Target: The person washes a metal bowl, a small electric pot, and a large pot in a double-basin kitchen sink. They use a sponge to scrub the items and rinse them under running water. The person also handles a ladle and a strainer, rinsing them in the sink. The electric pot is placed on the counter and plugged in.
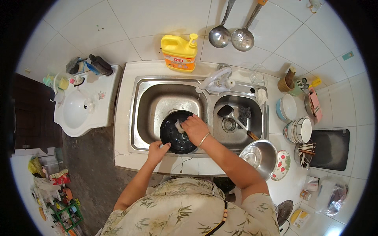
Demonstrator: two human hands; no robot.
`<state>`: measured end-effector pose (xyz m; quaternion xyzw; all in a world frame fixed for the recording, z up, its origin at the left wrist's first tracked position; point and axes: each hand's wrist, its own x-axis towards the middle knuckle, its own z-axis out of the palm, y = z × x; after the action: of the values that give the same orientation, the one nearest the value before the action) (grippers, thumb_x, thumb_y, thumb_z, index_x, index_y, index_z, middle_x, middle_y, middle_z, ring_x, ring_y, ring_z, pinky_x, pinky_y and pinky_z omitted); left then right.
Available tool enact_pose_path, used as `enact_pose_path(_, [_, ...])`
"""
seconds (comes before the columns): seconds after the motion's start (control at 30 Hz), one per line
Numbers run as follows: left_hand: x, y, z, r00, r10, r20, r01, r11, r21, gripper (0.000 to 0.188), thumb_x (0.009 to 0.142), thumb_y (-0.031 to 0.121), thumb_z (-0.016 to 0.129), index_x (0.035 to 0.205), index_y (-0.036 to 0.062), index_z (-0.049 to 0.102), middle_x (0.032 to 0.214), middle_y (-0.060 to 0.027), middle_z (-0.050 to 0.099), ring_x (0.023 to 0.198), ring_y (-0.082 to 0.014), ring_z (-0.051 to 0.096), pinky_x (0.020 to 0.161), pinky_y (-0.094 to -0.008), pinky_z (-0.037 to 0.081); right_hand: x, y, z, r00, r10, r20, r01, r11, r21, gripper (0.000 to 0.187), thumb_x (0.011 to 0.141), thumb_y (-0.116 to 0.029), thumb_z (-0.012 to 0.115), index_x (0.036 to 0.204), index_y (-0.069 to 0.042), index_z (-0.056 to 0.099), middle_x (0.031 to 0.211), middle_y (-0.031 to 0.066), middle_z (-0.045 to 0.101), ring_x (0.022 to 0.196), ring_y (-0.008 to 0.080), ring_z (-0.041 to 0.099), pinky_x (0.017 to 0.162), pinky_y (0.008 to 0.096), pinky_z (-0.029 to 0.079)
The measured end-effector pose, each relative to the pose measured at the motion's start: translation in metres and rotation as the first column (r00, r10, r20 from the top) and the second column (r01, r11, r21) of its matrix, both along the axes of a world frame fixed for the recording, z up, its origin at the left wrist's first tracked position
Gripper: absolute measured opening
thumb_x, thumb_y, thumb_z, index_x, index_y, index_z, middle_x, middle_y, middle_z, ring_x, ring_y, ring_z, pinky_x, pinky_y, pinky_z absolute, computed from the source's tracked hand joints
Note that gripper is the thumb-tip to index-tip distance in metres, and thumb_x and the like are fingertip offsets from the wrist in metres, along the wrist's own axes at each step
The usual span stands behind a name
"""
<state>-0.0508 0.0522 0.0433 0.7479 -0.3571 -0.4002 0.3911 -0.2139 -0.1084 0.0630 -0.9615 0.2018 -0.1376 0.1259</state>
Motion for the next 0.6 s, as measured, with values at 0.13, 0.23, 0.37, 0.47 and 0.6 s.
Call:
enact_pose_path(0.13, [0.005,0.003,0.002,0.999,-0.043,0.022,0.041,0.996,0.075,0.028,0.077,0.025,0.064,0.084,-0.0019,0.067,0.064,-0.0096,0.063,0.062,-0.0099,0.055,0.059,-0.0281,0.045,0.001,0.011,0.023,0.924,0.095,-0.371,-0.053,0.991,0.122,0.025,0.072,-0.008,0.054,0.096,-0.011,0.062,0.081,0.0079,0.063,0.092,0.0249,0.057,0.097,0.0399,0.035])
enact_pose_path(0.23, [0.007,0.003,-0.001,0.997,-0.051,0.065,0.045,0.995,0.09,0.028,0.077,0.025,0.064,0.084,-0.0022,0.067,0.062,-0.0081,0.062,0.06,-0.0094,0.053,0.057,-0.0278,0.044,-0.011,0.022,0.022,0.808,0.239,-0.538,-0.147,0.967,0.209,0.023,0.074,-0.015,0.053,0.094,-0.01,0.063,0.08,0.0099,0.065,0.083,0.0261,0.061,0.092,0.0394,0.038])
enact_pose_path(0.37, [0.006,0.004,-0.013,0.998,-0.035,0.043,0.031,0.994,0.101,0.029,0.078,0.026,0.064,0.08,-0.0032,0.066,0.057,-0.0064,0.057,0.056,-0.0091,0.049,0.053,-0.0276,0.041,-0.007,0.041,0.028,0.818,0.275,-0.505,0.023,0.862,0.507,0.026,0.077,-0.018,0.049,0.095,-0.004,0.061,0.081,0.0176,0.064,0.081,0.0336,0.061,0.082,0.0411,0.044])
enact_pose_path(0.47, [0.0,0.001,-0.012,0.998,-0.02,0.068,0.016,0.998,0.059,0.033,0.078,0.028,0.063,0.074,-0.0043,0.063,0.053,-0.0093,0.052,0.051,-0.012,0.045,0.05,-0.0306,0.039,0.012,0.054,0.02,0.894,0.229,-0.386,0.114,0.716,0.688,0.029,0.083,-0.019,0.042,0.1,-0.001,0.057,0.087,0.0222,0.062,0.084,0.0365,0.06,0.078,0.0433,0.046])
enact_pose_path(0.6, [0.0,-0.005,0.005,0.998,0.009,0.063,-0.014,0.996,0.084,0.04,0.077,0.033,0.063,0.067,-0.0055,0.058,0.05,-0.0154,0.048,0.046,-0.0166,0.041,0.047,-0.0346,0.036,0.018,0.061,0.011,0.958,0.105,-0.266,0.165,0.556,0.815,0.035,0.086,-0.027,0.042,0.106,-0.002,0.056,0.093,0.0216,0.061,0.088,0.0342,0.059,0.082,0.0434,0.043])
